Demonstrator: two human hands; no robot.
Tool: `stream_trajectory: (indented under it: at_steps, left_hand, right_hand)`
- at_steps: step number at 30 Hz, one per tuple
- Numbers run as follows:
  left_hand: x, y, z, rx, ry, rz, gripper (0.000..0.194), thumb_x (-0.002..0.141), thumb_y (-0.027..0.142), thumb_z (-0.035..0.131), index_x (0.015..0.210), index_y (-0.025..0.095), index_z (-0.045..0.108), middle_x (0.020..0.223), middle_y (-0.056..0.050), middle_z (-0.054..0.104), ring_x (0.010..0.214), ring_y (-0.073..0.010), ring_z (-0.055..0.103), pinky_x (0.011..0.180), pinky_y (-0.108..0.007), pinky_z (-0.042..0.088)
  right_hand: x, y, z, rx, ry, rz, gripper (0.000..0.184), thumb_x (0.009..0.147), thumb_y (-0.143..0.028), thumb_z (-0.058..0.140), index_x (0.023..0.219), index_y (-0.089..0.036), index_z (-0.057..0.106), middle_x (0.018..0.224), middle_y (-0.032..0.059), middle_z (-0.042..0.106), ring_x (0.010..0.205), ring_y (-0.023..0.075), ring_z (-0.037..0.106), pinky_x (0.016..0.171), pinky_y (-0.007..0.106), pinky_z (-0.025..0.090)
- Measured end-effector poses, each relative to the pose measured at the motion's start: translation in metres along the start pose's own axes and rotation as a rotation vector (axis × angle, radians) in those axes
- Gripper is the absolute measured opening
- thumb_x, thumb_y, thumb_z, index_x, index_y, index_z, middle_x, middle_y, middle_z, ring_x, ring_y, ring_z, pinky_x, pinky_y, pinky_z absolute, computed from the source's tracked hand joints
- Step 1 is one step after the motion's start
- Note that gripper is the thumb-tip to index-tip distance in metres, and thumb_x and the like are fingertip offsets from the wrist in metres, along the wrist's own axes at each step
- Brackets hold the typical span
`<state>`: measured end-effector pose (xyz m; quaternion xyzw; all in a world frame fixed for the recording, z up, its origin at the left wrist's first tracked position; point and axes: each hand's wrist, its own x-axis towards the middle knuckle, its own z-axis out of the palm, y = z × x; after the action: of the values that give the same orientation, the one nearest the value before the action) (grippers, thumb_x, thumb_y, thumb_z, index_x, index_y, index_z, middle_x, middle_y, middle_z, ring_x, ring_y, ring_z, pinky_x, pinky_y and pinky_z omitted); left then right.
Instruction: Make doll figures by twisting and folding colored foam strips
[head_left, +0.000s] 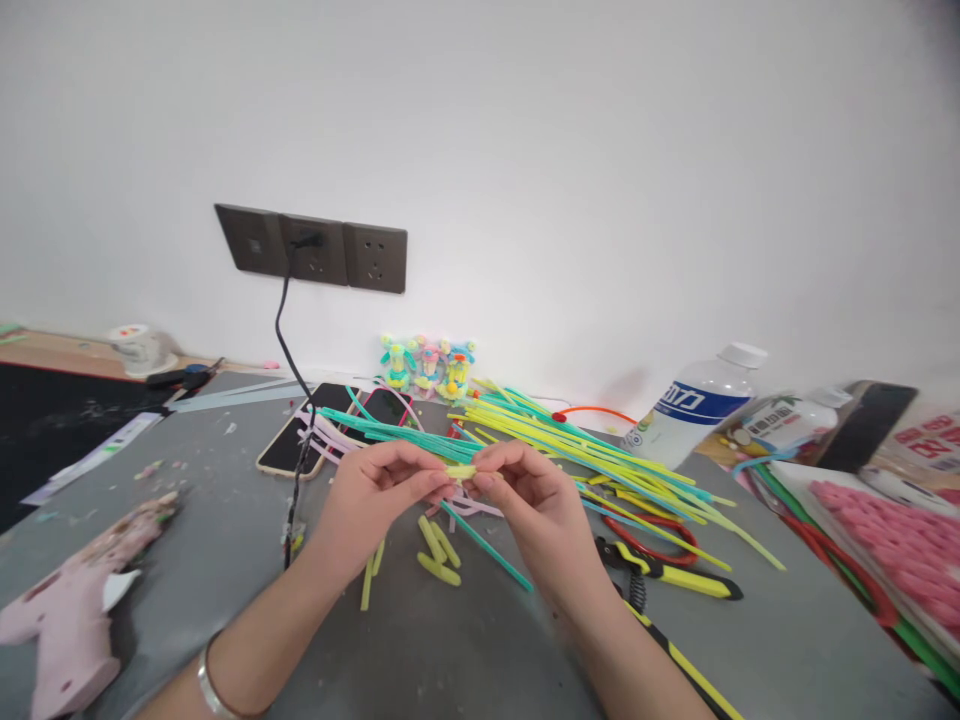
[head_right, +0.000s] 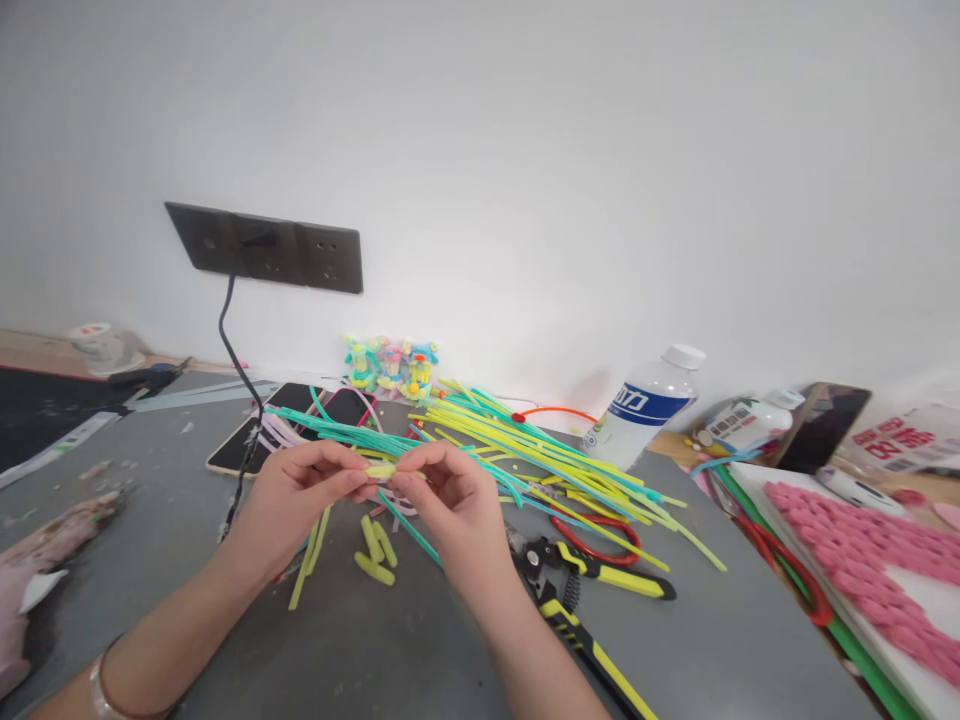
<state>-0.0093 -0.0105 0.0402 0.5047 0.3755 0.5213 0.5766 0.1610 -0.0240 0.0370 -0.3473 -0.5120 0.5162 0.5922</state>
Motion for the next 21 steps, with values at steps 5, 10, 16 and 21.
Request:
stream_trajectory:
  at_steps: [5, 10, 16, 21]
  left_hand:
    - [-0.0012, 0.0011, 0.0021, 0.148, -0.002, 0.097, 0.006, 0.076, 0.024, 0.075, 0.078, 0.018, 0.073, 0.074, -0.001, 0.074, 0.066, -0.0139, 0.069, 0.059, -0.02, 0.058]
    - [-0.002, 0.0002, 0.0016, 0.265, -0.032, 0.122, 0.01, 0.076, 0.025, 0.074, 0.084, 0.019, 0.077, 0.08, -0.004, 0.076, 0.067, -0.0155, 0.069, 0.059, -0.022, 0.058]
    - [-0.0017, -0.001, 0.0004, 0.242, -0.07, 0.092, 0.011, 0.077, 0.025, 0.072, 0.083, 0.018, 0.079, 0.083, -0.005, 0.078, 0.07, -0.0176, 0.071, 0.064, -0.025, 0.06]
    - [-0.0028, 0.0001, 0.003, 0.202, -0.078, 0.083, 0.009, 0.078, 0.024, 0.072, 0.079, 0.017, 0.077, 0.079, -0.005, 0.077, 0.063, -0.0154, 0.068, 0.061, -0.024, 0.059]
  right_hand:
    - [0.0027, 0.0, -0.0033, -0.061, 0.01, -0.033, 0.009, 0.081, -0.028, 0.074, 0.08, -0.021, 0.068, 0.079, 0.0008, 0.063, 0.074, 0.0137, 0.061, 0.068, 0.024, 0.052]
    - [0.0044, -0.003, -0.0044, -0.147, -0.057, -0.097, 0.007, 0.082, -0.023, 0.072, 0.077, -0.021, 0.068, 0.076, 0.0012, 0.063, 0.072, 0.0139, 0.06, 0.066, 0.024, 0.05]
    - [0.004, -0.0049, -0.0038, -0.142, -0.083, -0.073, 0.008, 0.079, -0.022, 0.075, 0.073, -0.021, 0.07, 0.074, 0.0018, 0.065, 0.07, 0.0154, 0.062, 0.064, 0.027, 0.052]
    - [0.0024, -0.0036, -0.0041, -0.097, -0.11, 0.02, 0.007, 0.078, -0.027, 0.077, 0.082, -0.022, 0.073, 0.079, 0.0023, 0.067, 0.073, 0.0158, 0.064, 0.068, 0.028, 0.053]
